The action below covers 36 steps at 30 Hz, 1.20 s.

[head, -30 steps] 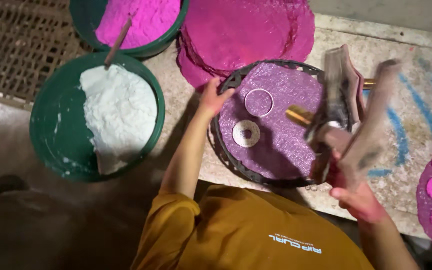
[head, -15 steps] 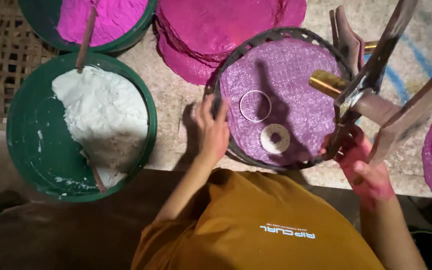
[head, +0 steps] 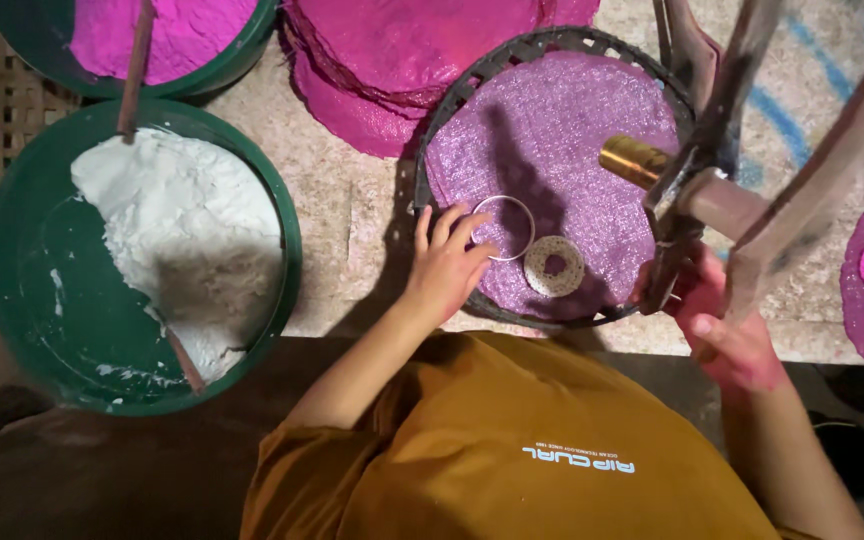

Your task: The person scoops pink and white dough from separate basins, places the pink dough into a circular mold on a tray, and presses it with a wooden tool. They then add white dough into the center of the pink rings and press again, repeating the process to form multiple layered dough rings.

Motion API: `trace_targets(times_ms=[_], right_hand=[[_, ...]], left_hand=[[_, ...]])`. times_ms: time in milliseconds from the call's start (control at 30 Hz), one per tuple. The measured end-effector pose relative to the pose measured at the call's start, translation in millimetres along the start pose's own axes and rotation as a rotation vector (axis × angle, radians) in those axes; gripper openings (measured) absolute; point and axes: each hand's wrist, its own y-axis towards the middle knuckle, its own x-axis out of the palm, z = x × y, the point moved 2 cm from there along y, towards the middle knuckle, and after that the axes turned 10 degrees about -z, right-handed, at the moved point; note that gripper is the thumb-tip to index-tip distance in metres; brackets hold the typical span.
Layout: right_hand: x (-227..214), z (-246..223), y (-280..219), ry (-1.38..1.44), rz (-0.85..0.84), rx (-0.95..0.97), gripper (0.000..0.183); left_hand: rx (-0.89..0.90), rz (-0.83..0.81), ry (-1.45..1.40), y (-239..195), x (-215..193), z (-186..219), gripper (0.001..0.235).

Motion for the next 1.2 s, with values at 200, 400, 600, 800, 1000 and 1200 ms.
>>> trace_targets(times_ms=[200, 400, 600, 800, 1000, 1200], right_hand=[[-15, 14, 14, 0.082, -0.286, 0.252, 0.098], [-8, 25, 27, 0.267, -0.442, 0.847, 0.097], [-49, -21, 63, -0.196, -0.451, 0.917, 0.093], [-53, -20, 105, -0.49, -0.355, 0.957, 0.088], [-11, -5, 123, -0.381, -0.248, 0.935, 0.085], [-1, -9, 120, -0.401, -0.265, 0.97, 0.086]], left_hand=[[0.027, 0.024, -1.98, 54, -36, -12, 0.07], [0.868, -0.164, -2.374, 83, -65, 17, 0.076], [0.755, 0.151, -2.336, 111, -48, 10, 0.04], [0.925, 0.316, -2.439, 136, -31, -27, 0.039], [1.062, 0.224, -2.469, 125, -27, -63, 0.035], [1.015, 0.264, -2.541, 126, -6, -57, 0.035]])
